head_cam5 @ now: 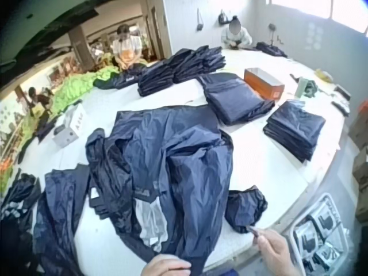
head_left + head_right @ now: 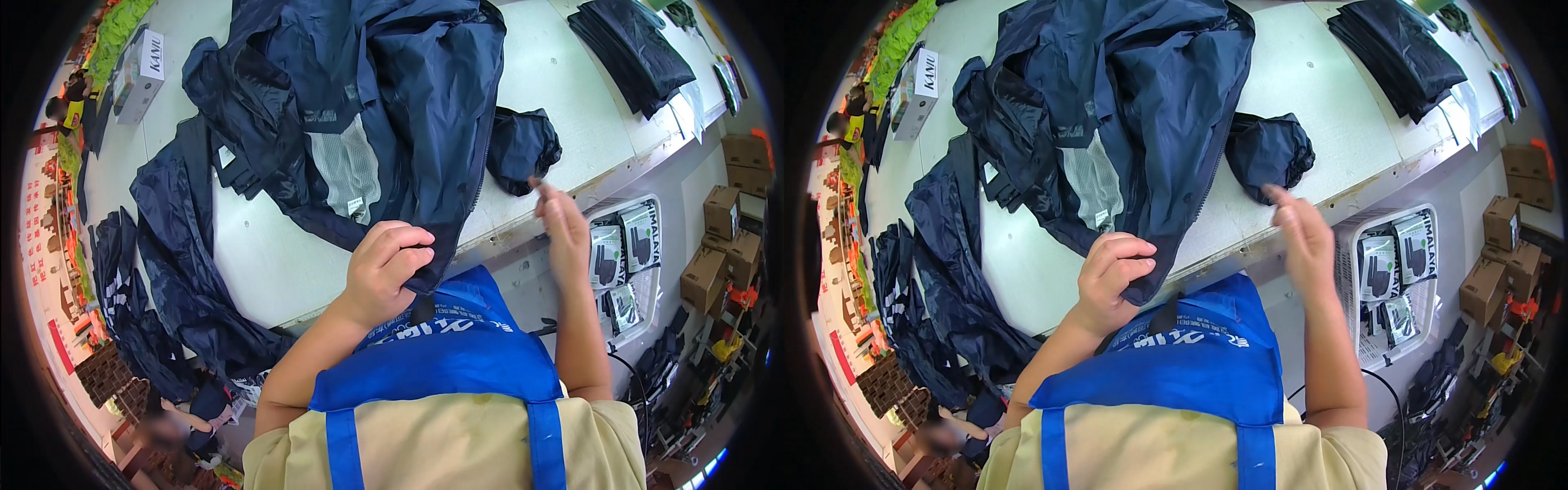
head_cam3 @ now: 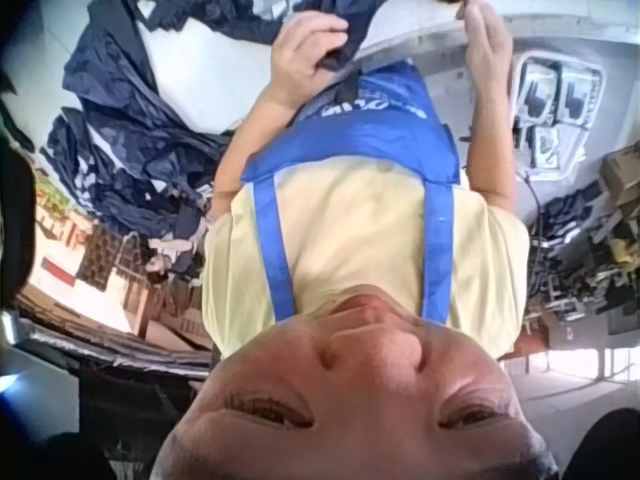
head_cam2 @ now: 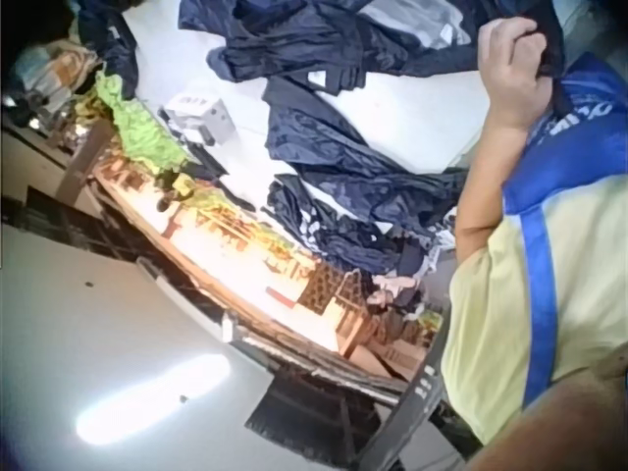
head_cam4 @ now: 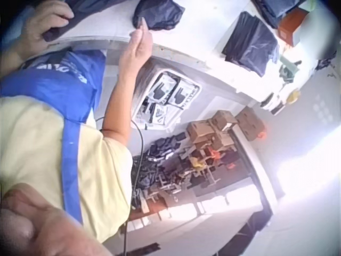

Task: The person folds dark jackets on a white table, aligning edges and smoothing the fabric. They use shears to trim loose threads from the jackets and place the finished items into a white basket.

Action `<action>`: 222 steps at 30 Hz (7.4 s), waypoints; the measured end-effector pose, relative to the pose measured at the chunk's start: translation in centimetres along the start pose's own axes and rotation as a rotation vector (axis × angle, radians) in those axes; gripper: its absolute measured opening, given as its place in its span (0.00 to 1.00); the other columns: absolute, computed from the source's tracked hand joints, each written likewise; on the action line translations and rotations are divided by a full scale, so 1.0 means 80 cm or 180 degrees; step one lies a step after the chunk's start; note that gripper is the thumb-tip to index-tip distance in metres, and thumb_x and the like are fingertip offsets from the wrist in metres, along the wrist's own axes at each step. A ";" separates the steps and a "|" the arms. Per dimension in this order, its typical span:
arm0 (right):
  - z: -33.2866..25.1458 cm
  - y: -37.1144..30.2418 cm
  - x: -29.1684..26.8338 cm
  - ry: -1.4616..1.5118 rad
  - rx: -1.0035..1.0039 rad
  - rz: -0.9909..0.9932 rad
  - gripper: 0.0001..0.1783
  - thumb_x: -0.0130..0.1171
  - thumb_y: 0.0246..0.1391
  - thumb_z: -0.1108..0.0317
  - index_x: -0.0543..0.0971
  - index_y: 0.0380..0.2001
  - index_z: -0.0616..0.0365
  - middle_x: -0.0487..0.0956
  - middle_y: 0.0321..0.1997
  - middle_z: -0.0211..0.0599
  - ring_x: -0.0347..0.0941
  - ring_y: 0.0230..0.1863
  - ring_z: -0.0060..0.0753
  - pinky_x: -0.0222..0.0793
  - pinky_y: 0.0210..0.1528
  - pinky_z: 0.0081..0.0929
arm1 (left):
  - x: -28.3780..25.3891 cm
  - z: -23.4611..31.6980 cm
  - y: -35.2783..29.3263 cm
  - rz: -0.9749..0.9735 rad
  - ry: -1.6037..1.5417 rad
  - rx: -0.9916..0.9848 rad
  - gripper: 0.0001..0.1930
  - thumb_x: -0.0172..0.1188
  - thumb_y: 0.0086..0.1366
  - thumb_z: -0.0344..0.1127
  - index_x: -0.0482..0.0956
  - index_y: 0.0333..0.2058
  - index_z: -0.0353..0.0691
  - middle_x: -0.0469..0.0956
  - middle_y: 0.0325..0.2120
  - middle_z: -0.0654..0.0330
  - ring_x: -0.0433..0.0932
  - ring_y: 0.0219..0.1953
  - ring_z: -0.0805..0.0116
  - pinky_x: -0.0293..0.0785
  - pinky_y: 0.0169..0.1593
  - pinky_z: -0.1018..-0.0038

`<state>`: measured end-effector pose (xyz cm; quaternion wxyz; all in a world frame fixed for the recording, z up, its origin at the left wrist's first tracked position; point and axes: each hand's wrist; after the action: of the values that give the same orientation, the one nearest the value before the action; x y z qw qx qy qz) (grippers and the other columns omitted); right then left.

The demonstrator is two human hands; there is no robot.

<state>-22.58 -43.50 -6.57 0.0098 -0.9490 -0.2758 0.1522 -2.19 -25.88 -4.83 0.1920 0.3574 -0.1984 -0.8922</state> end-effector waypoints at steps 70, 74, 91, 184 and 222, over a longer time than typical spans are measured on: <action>-0.131 0.026 0.016 -0.2313 -0.1007 -0.1230 0.09 0.63 0.47 0.66 0.82 0.31 0.59 0.76 0.27 0.36 0.74 0.32 0.37 0.69 0.35 0.32 | 0.013 0.006 0.002 -0.0878 -0.0852 -0.1088 0.52 0.58 0.39 0.11 0.51 0.67 0.40 0.55 0.66 0.52 0.73 0.44 0.60 0.75 0.40 0.74; -0.091 0.024 0.010 -0.1027 -0.0672 -0.0617 0.12 0.64 0.48 0.70 0.82 0.38 0.61 0.76 0.28 0.36 0.72 0.29 0.29 0.67 0.32 0.25 | 0.008 -0.002 -0.007 -0.0018 -0.2293 -0.2260 0.43 0.51 0.49 0.13 0.55 0.66 0.40 0.60 0.64 0.58 0.70 0.32 0.75 0.68 0.35 0.80; -0.039 -0.004 0.126 -0.0415 -0.1824 0.0007 0.24 0.72 0.39 0.73 0.81 0.45 0.56 0.73 0.25 0.32 0.68 0.26 0.29 0.65 0.25 0.25 | -0.028 0.000 -0.004 0.1001 -0.5059 -0.3238 0.28 0.48 0.58 0.22 0.61 0.60 0.25 0.72 0.53 0.45 0.74 0.54 0.56 0.67 0.61 0.63; -0.168 -0.034 0.069 -0.0368 -0.0165 -0.1610 0.14 0.62 0.42 0.79 0.77 0.36 0.62 0.73 0.23 0.28 0.68 0.25 0.19 0.64 0.28 0.18 | -0.089 0.048 0.032 -0.1045 -0.2748 -0.2336 0.13 0.57 0.64 0.28 0.71 0.47 0.35 0.73 0.31 0.68 0.70 0.34 0.85 0.67 0.38 0.84; -0.160 -0.045 0.095 0.4390 0.1260 -0.1197 0.30 0.47 0.61 0.73 0.57 0.67 0.54 0.72 0.51 0.30 0.63 0.21 0.16 0.59 0.23 0.16 | -0.038 0.023 -0.001 0.1522 -0.7078 -0.1918 0.25 0.48 0.68 0.30 0.59 0.63 0.49 0.66 0.58 0.50 0.69 0.59 0.51 0.69 0.60 0.49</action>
<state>-14.61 -35.62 3.84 0.3777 -0.7464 -0.3323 -0.4357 -1.47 -23.94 -1.94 0.1526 -0.7238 -0.0998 -0.6655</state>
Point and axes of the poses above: each hand's wrist, its own y-axis towards the middle knuckle, its own x-axis out of the palm, z = x × y
